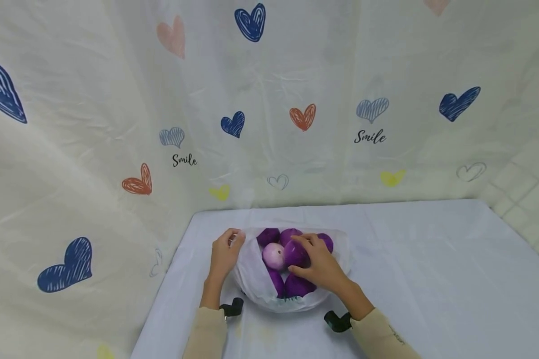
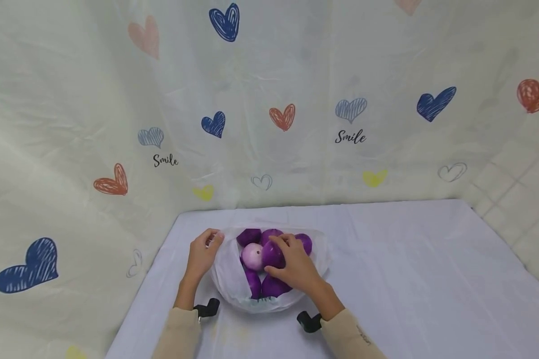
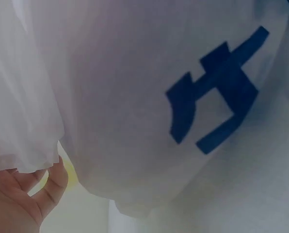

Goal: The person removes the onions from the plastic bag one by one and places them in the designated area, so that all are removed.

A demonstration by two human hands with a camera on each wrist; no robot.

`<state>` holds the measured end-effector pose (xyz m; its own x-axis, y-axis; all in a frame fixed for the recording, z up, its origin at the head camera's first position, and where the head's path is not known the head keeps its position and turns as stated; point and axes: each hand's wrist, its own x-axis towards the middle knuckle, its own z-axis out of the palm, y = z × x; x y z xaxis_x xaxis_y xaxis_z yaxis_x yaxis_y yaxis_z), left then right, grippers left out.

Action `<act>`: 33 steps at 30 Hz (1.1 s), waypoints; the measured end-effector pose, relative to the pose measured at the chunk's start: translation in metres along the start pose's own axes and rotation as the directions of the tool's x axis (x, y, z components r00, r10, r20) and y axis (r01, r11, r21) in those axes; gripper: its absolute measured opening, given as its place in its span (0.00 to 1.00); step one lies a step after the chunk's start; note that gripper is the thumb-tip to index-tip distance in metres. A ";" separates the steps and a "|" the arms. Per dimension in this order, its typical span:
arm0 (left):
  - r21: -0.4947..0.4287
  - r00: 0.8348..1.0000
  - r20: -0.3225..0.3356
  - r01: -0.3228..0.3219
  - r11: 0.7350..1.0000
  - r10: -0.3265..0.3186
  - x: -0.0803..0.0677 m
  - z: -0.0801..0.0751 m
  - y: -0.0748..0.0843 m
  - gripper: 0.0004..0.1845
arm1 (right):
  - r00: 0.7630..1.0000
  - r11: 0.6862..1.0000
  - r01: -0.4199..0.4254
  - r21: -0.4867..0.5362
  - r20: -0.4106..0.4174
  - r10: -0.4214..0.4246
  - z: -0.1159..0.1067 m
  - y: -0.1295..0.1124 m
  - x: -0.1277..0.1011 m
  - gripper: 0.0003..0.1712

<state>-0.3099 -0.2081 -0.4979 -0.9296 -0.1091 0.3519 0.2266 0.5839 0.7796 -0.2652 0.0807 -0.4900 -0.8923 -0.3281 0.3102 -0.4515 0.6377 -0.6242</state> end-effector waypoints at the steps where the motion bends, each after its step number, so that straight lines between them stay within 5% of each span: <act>1: -0.001 1.000 0.007 0.000 1.000 0.000 0.000 -0.001 0.000 0.12 | 1.000 1.000 -0.007 -0.008 0.010 0.007 0.001 -0.001 0.001 0.44; 18: -0.017 1.000 0.024 -0.010 1.000 0.010 0.001 -0.011 0.000 0.12 | 0.995 0.994 -0.089 0.059 0.057 0.085 0.022 0.004 0.001 0.43; 33: -0.054 0.995 0.080 0.072 0.996 -0.067 0.000 -0.016 -0.003 0.12 | 0.998 0.993 -0.063 0.105 0.003 0.063 0.021 0.009 0.001 0.44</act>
<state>-0.3057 -0.2225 -0.4917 -0.9629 -0.0837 0.2564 0.1749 0.5300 0.8298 -0.2702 0.0710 -0.5103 -0.9188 -0.2895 0.2684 -0.3915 0.5805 -0.7140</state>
